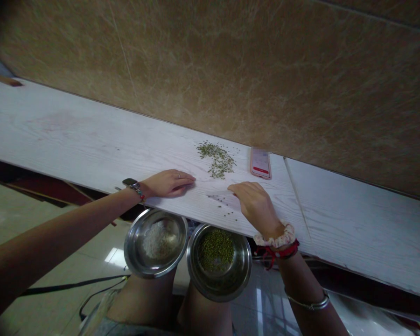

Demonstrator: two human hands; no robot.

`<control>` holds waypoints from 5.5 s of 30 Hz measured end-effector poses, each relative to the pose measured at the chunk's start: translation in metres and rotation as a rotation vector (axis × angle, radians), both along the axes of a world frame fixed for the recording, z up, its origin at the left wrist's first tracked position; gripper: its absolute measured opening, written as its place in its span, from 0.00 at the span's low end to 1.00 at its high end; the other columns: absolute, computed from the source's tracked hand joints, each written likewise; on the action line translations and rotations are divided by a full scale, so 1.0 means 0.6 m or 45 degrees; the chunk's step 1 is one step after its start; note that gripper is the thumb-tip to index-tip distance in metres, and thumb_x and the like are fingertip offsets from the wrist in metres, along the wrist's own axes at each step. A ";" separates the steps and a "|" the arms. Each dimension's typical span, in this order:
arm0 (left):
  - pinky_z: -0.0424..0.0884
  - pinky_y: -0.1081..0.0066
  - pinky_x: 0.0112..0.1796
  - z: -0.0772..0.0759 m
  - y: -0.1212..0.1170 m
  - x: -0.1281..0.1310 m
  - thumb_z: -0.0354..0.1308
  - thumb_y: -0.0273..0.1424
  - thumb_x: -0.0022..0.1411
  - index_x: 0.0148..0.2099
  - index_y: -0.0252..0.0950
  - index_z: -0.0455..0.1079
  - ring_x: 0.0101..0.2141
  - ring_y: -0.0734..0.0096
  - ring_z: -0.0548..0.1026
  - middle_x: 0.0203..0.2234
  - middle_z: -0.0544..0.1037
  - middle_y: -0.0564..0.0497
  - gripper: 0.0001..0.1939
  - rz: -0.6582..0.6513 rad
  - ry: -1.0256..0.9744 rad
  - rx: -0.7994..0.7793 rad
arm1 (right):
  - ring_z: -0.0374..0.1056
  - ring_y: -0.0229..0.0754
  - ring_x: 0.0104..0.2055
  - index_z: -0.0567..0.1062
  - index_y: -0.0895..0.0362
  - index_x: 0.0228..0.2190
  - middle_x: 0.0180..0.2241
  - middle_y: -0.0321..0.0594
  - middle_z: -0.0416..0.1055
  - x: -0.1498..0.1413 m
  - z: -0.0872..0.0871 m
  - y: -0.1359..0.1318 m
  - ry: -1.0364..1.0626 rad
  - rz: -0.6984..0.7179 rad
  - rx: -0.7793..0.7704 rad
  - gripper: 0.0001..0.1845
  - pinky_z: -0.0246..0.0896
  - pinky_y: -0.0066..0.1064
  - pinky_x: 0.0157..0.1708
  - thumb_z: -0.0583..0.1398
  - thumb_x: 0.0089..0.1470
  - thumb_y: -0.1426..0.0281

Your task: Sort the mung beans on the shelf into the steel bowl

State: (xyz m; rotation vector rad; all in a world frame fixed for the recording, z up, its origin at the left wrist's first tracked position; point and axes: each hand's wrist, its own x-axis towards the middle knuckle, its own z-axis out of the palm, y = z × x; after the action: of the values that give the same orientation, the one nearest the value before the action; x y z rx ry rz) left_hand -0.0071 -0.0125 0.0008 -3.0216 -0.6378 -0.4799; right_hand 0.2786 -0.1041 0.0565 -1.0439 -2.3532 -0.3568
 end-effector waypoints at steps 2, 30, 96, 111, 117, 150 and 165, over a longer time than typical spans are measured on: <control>0.67 0.66 0.46 0.000 0.000 0.000 0.49 0.29 0.63 0.49 0.34 0.66 0.46 0.64 0.72 0.48 0.74 0.43 0.13 -0.011 -0.005 0.007 | 0.69 0.41 0.36 0.73 0.57 0.36 0.33 0.41 0.76 -0.003 0.002 0.000 0.032 0.000 0.005 0.14 0.62 0.35 0.38 0.51 0.53 0.80; 0.61 0.68 0.51 0.006 -0.004 -0.005 0.45 0.31 0.66 0.54 0.40 0.64 0.53 0.66 0.66 0.56 0.66 0.49 0.16 -0.178 0.149 -0.143 | 0.68 0.41 0.33 0.73 0.61 0.37 0.32 0.43 0.76 0.019 -0.001 -0.077 -0.263 -0.193 0.137 0.14 0.61 0.34 0.35 0.51 0.52 0.82; 0.65 0.57 0.49 0.018 0.011 0.005 0.45 0.30 0.62 0.53 0.33 0.65 0.51 0.55 0.67 0.53 0.68 0.41 0.18 0.944 0.231 -0.045 | 0.68 0.40 0.36 0.74 0.58 0.35 0.31 0.42 0.75 0.025 -0.070 0.115 0.038 -0.110 0.377 0.17 0.56 0.34 0.38 0.48 0.54 0.81; 0.53 0.53 0.56 0.005 0.025 -0.013 0.42 0.33 0.64 0.60 0.36 0.58 0.60 0.59 0.55 0.60 0.59 0.45 0.23 0.732 0.193 -0.225 | 0.69 0.38 0.35 0.74 0.59 0.35 0.32 0.42 0.76 0.024 -0.055 0.061 -0.103 0.084 0.376 0.15 0.63 0.31 0.35 0.50 0.54 0.82; 0.54 0.55 0.56 0.004 0.027 -0.012 0.42 0.34 0.65 0.61 0.34 0.58 0.60 0.61 0.56 0.61 0.59 0.44 0.23 0.730 0.201 -0.219 | 0.71 0.39 0.36 0.74 0.62 0.37 0.33 0.44 0.76 0.026 -0.036 0.008 -0.276 0.202 0.401 0.15 0.68 0.32 0.35 0.50 0.54 0.83; 0.57 0.60 0.56 -0.007 0.037 -0.015 0.44 0.32 0.63 0.58 0.37 0.62 0.58 0.65 0.61 0.57 0.65 0.47 0.22 0.744 0.052 -0.196 | 0.69 0.39 0.36 0.73 0.58 0.39 0.33 0.41 0.76 0.030 0.018 -0.078 -0.220 -0.031 0.270 0.15 0.64 0.33 0.36 0.51 0.54 0.82; 0.57 0.60 0.56 -0.006 0.034 -0.012 0.44 0.32 0.62 0.58 0.34 0.63 0.57 0.63 0.62 0.57 0.65 0.45 0.22 0.765 0.032 -0.212 | 0.69 0.40 0.35 0.73 0.60 0.39 0.33 0.43 0.76 0.041 -0.004 -0.063 -0.231 -0.051 0.301 0.16 0.64 0.33 0.35 0.50 0.54 0.83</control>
State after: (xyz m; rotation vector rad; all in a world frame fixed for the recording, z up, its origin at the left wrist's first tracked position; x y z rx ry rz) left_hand -0.0145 0.0081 -0.0028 -2.7504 -1.5710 -0.3667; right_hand 0.3030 -0.1421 0.0541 -0.9815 -2.3764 -0.7535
